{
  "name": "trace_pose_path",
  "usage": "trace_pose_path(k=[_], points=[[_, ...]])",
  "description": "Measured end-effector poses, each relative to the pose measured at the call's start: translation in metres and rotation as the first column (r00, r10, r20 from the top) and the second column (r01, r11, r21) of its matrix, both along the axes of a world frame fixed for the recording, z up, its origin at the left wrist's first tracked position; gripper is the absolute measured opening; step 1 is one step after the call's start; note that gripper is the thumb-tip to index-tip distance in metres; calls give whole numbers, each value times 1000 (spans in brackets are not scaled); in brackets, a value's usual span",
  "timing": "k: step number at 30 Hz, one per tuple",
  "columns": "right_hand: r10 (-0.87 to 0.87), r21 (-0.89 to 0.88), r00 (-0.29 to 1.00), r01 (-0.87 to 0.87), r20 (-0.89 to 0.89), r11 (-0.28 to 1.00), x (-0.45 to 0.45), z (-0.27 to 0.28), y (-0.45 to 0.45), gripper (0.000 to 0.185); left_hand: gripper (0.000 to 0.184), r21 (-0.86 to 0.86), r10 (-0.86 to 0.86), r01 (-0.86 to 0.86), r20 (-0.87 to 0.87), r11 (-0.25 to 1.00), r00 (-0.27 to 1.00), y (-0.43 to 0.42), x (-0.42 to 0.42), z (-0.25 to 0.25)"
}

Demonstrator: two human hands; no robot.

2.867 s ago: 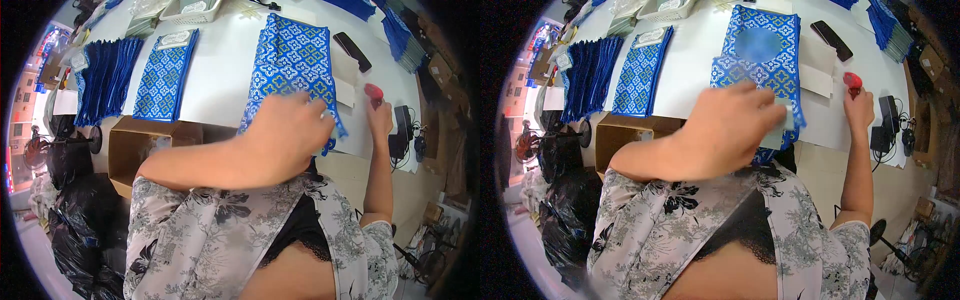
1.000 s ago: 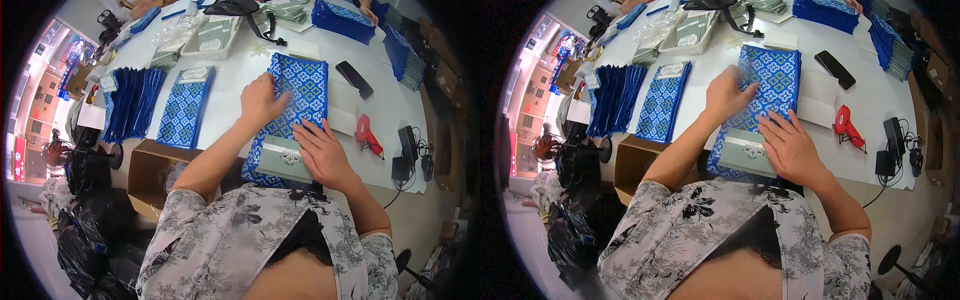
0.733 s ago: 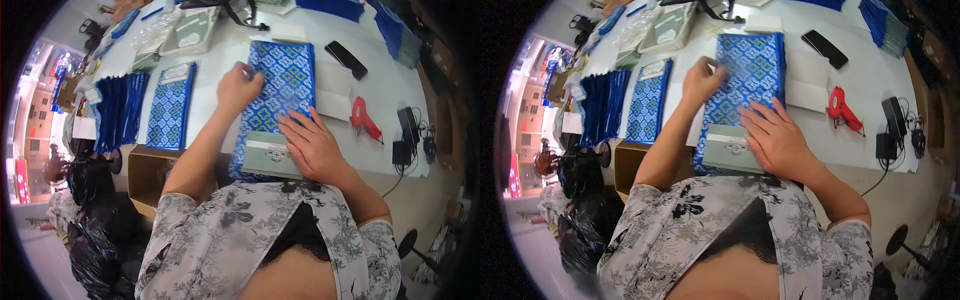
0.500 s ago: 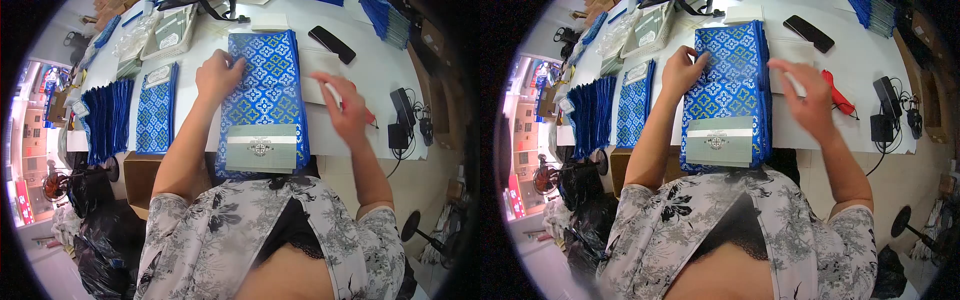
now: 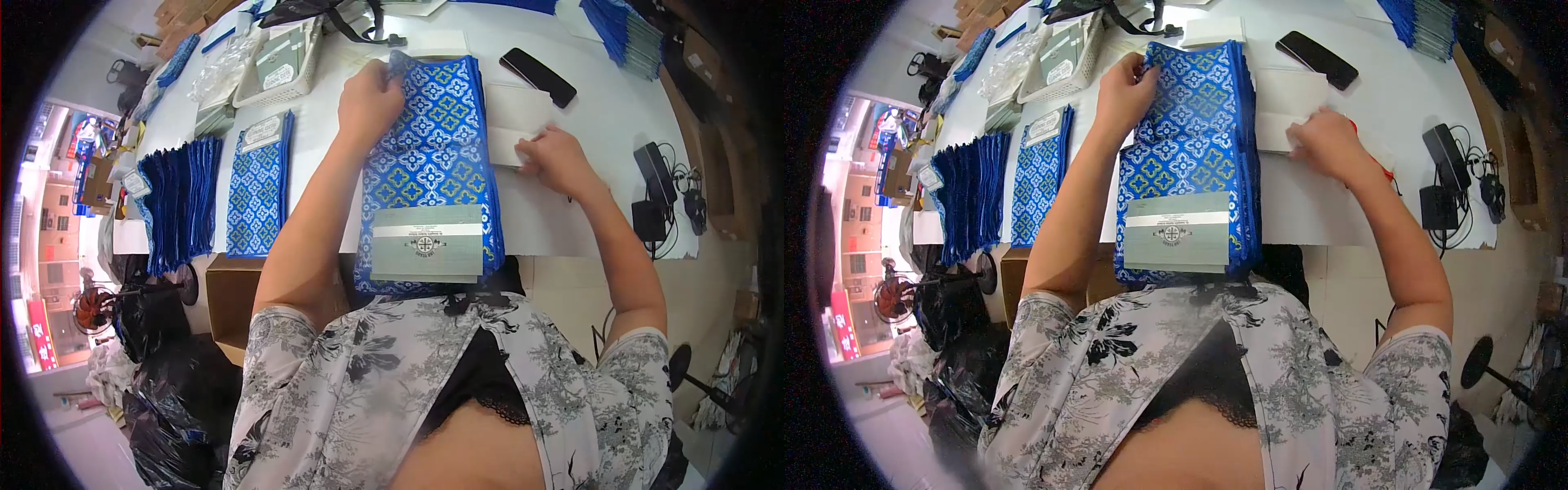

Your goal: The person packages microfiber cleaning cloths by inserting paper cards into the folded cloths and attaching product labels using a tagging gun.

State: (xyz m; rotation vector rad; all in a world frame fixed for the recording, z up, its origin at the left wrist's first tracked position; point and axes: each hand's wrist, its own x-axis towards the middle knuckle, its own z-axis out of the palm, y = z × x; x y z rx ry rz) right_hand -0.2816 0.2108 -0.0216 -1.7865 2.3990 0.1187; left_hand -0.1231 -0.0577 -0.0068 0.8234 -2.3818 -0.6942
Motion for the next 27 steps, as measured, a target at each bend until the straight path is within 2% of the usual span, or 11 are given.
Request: trace_pose_path(k=[4, 7, 10, 12, 13, 15, 17, 18, 21, 23, 27], points=[[72, -46, 997, -71, 24, 996, -17, -4, -1, 20, 38, 141, -42, 59, -119, 988, 992, -13, -10, -15], [96, -93, 990, -87, 99, 992, -32, -11, -6, 15, 37, 443, -121, 161, -118, 882, 986, -22, -11, -17], [-40, -243, 993, 66, 107, 968, -47, -2, -4, 20, 27, 537, -78, 191, -226, 822, 971, -10, -2, -6], [-356, -672, 933, 226, -60, 705, -44, 17, -1, 25, 26, 586, -72, 223, -270, 779, 960, -1, 7, 5], [-347, -675, 936, 217, -61, 705, -35, 29, -3, 25, 26, 631, -66, 259, -313, 731, 948, 1, 10, 8], [-341, -907, 940, 127, -20, 403, -6, 47, -15, 24, 25, 679, -44, 254, -311, 689, 950, -8, 9, 3], [-10, -801, 917, -344, -400, 490, 45, 54, -33, 23, 25, 834, 8, 271, -313, 481, 950, -4, 8, 14], [148, -738, 930, -359, -338, 572, 67, 63, -36, 24, 26, 858, 20, 305, -343, 413, 939, -10, 5, 7], [195, -658, 924, -373, -330, 654, 80, 44, -45, 26, 27, 859, 63, 357, -406, 368, 912, -2, 6, 13], [219, -617, 937, -344, -271, 708, 76, 44, -50, 23, 23, 911, 136, 329, -369, 247, 919, -1, 8, 18], [280, -596, 957, -265, -69, 758, 58, 61, -63, 26, 21, 881, 1, 266, -289, 392, 957, -1, 12, 10]])
